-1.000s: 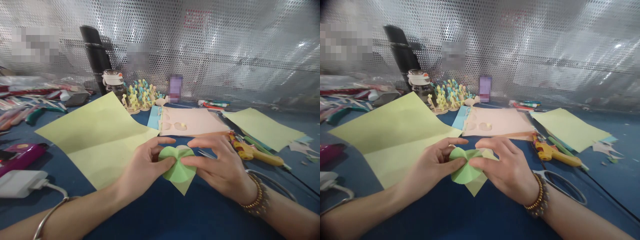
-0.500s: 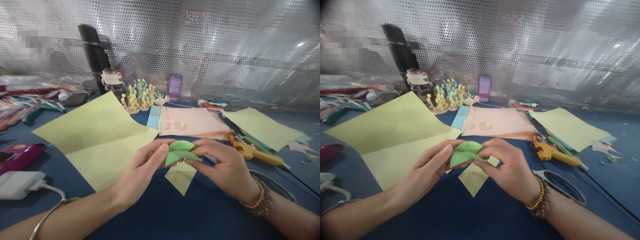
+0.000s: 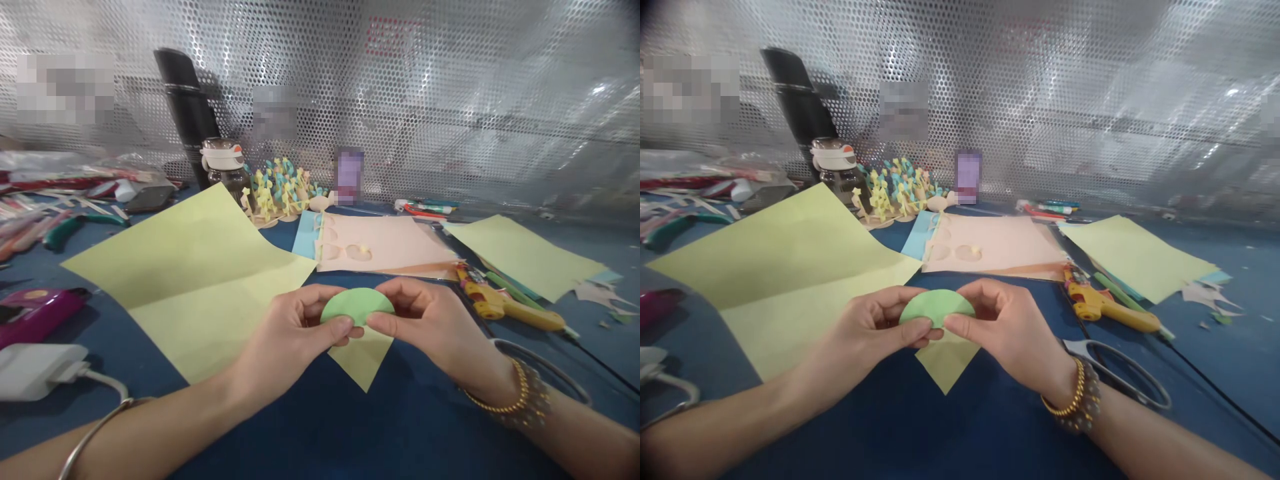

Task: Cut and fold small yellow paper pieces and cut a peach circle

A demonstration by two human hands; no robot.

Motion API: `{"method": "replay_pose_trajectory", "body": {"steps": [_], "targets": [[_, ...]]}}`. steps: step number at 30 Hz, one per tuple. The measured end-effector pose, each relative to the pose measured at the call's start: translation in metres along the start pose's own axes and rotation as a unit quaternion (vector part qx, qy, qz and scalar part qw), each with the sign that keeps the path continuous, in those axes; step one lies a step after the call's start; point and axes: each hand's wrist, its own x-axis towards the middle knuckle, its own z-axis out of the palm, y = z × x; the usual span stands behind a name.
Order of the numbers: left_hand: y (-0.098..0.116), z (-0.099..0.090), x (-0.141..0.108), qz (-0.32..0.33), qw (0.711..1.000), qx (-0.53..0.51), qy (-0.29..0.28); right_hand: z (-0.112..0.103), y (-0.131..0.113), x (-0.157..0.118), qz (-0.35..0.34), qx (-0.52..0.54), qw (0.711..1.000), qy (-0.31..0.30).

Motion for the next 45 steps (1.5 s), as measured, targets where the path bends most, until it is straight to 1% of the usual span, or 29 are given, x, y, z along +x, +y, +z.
{"method": "replay_pose_trajectory", "body": {"steps": [3, 7, 9, 12, 14, 17, 19, 22, 25, 27, 31, 33, 35, 37, 40, 42, 45], "targets": [[0.000, 0.000, 0.000, -0.005, 1.000, 0.012, 0.006, 0.000, 0.000, -0.001, 0.004, 0.013, 1.000, -0.007], [0.002, 0.000, 0.000, -0.004, 1.000, 0.020, 0.005, 0.000, 0.000, -0.002, -0.007, -0.001, 1.000, 0.003], [0.003, 0.000, 0.000, 0.005, 1.000, 0.030, -0.004, 0.000, 0.000, -0.002, -0.024, -0.025, 0.999, 0.009], [0.004, 0.000, -0.002, 0.017, 0.999, 0.034, -0.025, 0.001, 0.000, -0.002, -0.062, -0.088, 0.993, 0.040], [0.004, 0.000, -0.003, 0.015, 0.999, 0.007, -0.042, 0.001, 0.000, -0.003, -0.081, -0.126, 0.986, 0.066], [0.003, 0.001, -0.003, 0.012, 0.998, -0.033, -0.043, 0.004, -0.002, -0.004, -0.089, -0.148, 0.981, 0.083], [0.003, 0.002, -0.002, 0.014, 0.999, -0.010, -0.034, 0.006, -0.002, -0.004, -0.087, -0.133, 0.984, 0.075], [0.003, 0.004, -0.001, 0.018, 0.999, 0.046, -0.010, 0.008, -0.001, -0.005, -0.087, -0.091, 0.991, 0.036], [0.003, 0.004, -0.001, 0.017, 0.998, 0.057, 0.007, 0.007, 0.000, -0.006, -0.091, -0.078, 0.993, -0.006], [0.004, 0.003, -0.001, 0.013, 0.999, 0.051, 0.015, 0.004, 0.000, -0.006, -0.086, -0.070, 0.994, -0.020], [0.006, 0.001, 0.001, -0.003, 0.997, 0.057, 0.055, -0.002, -0.002, -0.005, -0.080, -0.024, 0.996, -0.022], [0.006, 0.001, 0.001, -0.003, 0.996, 0.054, 0.065, -0.002, -0.002, -0.004, -0.081, -0.034, 0.996, -0.012], [0.004, 0.001, 0.000, 0.009, 0.997, 0.054, 0.061, -0.002, 0.000, -0.002, -0.093, -0.060, 0.994, -0.002], [0.003, 0.001, -0.002, 0.030, 0.995, 0.087, 0.041, -0.002, 0.002, -0.001, -0.114, -0.073, 0.991, 0.006], [0.001, 0.003, -0.008, 0.063, 0.981, 0.184, -0.006, -0.001, 0.002, -0.001, -0.131, -0.088, 0.987, 0.010], [0.002, 0.004, -0.010, 0.075, 0.966, 0.244, -0.022, -0.002, 0.001, -0.001, -0.141, -0.121, 0.983, -0.011], [0.004, 0.004, -0.010, 0.077, 0.944, 0.320, -0.010, -0.012, 0.001, 0.004, -0.131, -0.174, 0.973, -0.071]]}}
